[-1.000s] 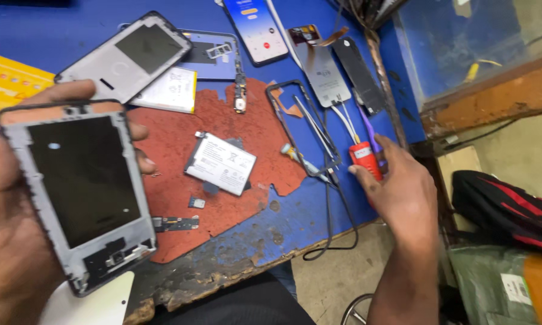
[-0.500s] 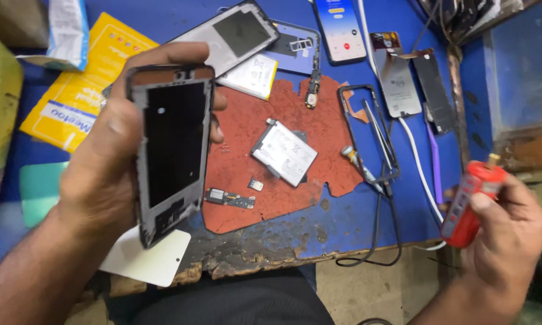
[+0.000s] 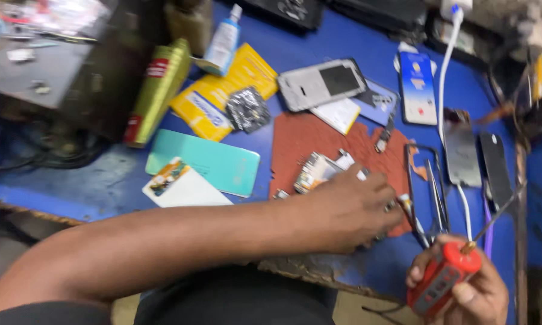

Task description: The person disassembles a mobile phone by removing the back panel and internal components, then installs a new screen assembly onto the frame and secures it using a screwdriver.

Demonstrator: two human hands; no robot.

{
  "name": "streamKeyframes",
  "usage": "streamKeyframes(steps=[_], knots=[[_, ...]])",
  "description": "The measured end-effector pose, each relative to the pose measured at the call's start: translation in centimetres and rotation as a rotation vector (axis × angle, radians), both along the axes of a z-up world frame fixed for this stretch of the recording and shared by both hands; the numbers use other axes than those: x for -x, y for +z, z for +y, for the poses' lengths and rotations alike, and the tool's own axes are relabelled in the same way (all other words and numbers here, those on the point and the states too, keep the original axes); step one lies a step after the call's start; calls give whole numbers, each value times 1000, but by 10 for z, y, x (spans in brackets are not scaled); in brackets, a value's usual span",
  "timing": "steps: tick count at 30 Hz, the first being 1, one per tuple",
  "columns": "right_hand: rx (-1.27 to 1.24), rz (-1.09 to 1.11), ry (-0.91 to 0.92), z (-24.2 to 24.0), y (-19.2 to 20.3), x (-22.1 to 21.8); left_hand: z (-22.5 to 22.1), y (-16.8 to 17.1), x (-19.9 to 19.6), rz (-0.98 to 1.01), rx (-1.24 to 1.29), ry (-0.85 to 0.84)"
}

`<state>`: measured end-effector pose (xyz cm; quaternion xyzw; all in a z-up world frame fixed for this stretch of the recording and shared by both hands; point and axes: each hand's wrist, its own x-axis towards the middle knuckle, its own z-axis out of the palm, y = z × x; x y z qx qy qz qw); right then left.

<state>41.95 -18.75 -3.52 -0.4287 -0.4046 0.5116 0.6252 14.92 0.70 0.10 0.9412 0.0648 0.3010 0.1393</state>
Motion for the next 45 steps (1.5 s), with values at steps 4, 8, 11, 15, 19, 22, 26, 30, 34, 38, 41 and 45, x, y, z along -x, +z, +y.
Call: streamKeyframes(steps=[4, 8, 11, 15, 19, 22, 26, 30, 34, 38, 41, 45], knots=[[-12, -68, 97, 50, -2, -1, -3, -18, -12, -62, -70, -2], [-46, -130, 173, 99, -14, -2, -5, -10, 3, -99, -114, 106], [-95, -190, 192, 123, -30, -13, -10, 7, 25, -210, 26, 141], [-197, -243, 183, 141, -60, 6, -28, 23, 83, -401, 528, 69], [-283, -250, 177, 122, -79, 96, -45, 24, 133, -571, 944, 72], [-191, -97, 313, 123, -69, 178, -51, 12, 161, -763, 1265, 65], [-34, -224, 490, 124, -49, 254, -50, -12, 190, -1006, 1336, 92], [-214, -916, 496, 152, 12, 265, -41, -24, 224, -1093, 1449, 41], [-184, -1085, 153, 189, 97, 288, -27, -30, 248, -1012, 1674, -23], [-416, -1219, 95, 240, 167, 338, -12, -37, 257, -902, 1604, -125], [-649, -1312, 197, 278, 189, 374, -10, -41, 258, -881, 1605, -165], [-741, -1488, 205, 315, 183, 406, -10, -41, 260, -888, 1616, -184]])
